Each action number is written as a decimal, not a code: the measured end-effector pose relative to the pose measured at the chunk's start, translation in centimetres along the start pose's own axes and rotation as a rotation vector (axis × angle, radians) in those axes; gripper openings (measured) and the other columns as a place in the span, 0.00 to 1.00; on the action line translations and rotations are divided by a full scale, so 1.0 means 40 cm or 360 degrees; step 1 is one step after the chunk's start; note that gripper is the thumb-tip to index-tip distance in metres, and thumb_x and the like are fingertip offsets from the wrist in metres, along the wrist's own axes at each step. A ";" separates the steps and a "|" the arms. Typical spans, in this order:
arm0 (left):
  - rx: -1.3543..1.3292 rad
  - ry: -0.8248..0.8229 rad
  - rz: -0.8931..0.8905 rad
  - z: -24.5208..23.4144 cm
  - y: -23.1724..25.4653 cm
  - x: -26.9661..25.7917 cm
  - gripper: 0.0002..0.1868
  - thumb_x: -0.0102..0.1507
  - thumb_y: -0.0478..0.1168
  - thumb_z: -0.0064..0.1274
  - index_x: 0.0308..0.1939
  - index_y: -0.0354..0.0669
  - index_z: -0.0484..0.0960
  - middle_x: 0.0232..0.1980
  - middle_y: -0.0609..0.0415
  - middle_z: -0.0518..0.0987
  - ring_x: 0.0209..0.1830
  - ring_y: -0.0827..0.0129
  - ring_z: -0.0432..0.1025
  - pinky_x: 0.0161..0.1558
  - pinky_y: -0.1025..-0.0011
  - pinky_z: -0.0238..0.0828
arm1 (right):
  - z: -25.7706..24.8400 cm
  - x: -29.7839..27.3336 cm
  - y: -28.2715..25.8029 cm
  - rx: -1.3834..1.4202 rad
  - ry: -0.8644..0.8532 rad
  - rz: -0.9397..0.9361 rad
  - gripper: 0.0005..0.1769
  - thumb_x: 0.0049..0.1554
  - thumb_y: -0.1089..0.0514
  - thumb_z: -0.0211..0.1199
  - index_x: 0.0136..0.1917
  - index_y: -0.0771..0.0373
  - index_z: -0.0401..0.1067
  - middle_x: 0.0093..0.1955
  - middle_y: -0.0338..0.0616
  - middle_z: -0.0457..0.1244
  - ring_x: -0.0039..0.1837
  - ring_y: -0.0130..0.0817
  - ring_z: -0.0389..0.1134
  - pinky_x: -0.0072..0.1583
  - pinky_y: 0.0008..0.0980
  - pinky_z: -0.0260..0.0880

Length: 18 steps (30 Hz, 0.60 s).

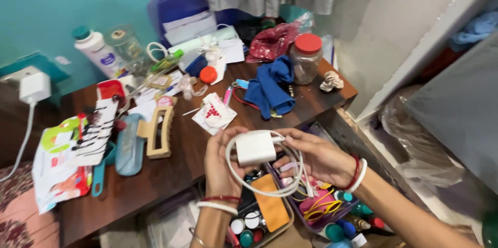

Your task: Organizing various personal items, medicines, and accessories in a desk drawer and on the tabletop.

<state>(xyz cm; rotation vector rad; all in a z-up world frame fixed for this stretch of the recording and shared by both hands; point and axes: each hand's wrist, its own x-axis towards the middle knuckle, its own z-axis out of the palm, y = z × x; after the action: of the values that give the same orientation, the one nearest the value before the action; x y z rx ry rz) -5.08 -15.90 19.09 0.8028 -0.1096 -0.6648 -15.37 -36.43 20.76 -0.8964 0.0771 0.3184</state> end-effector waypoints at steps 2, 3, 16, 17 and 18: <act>0.0069 0.0180 -0.0149 0.067 -0.012 -0.027 0.20 0.68 0.52 0.41 0.50 0.40 0.77 0.50 0.45 0.81 0.47 0.58 0.78 0.39 0.64 0.79 | -0.030 -0.024 0.019 -0.0021 0.0423 -0.0009 0.27 0.64 0.49 0.52 0.72 0.65 0.64 0.60 0.46 0.65 0.51 0.32 0.71 0.52 0.36 0.78; 0.0070 0.0177 -0.0171 0.073 -0.060 -0.027 0.20 0.68 0.52 0.41 0.50 0.40 0.77 0.50 0.45 0.81 0.47 0.58 0.78 0.39 0.64 0.79 | -0.084 -0.032 0.054 -0.0009 0.0441 -0.0008 0.27 0.64 0.49 0.52 0.72 0.65 0.64 0.60 0.46 0.65 0.51 0.32 0.71 0.52 0.36 0.78; 0.0904 0.0002 -0.0375 -0.173 -0.403 -0.018 0.21 0.65 0.36 0.55 0.63 0.37 0.75 0.55 0.50 0.83 0.54 0.67 0.77 0.56 0.70 0.73 | -0.276 -0.089 0.326 0.0125 0.0973 0.0262 0.21 0.66 0.45 0.51 0.61 0.60 0.71 0.50 0.37 0.67 0.50 0.28 0.67 0.54 0.33 0.68; 0.1084 -0.0112 -0.0287 -0.199 -0.373 -0.039 0.19 0.66 0.37 0.55 0.60 0.35 0.78 0.53 0.50 0.84 0.53 0.69 0.77 0.57 0.72 0.72 | -0.256 -0.086 0.353 0.0137 0.0926 0.0266 0.21 0.65 0.46 0.50 0.63 0.59 0.71 0.52 0.38 0.68 0.53 0.30 0.67 0.57 0.34 0.69; 0.1087 -0.0097 -0.0289 -0.206 -0.349 -0.070 0.19 0.66 0.37 0.55 0.60 0.35 0.78 0.53 0.50 0.84 0.53 0.69 0.77 0.57 0.72 0.72 | -0.255 -0.083 0.405 0.0141 0.0916 0.0277 0.21 0.65 0.46 0.50 0.63 0.59 0.71 0.52 0.38 0.68 0.53 0.30 0.67 0.57 0.34 0.69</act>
<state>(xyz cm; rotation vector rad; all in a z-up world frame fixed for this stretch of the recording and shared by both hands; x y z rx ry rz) -11.66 -16.09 4.03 1.4609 -0.3332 -0.8362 -22.78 -35.75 2.80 -0.8725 0.6988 0.2078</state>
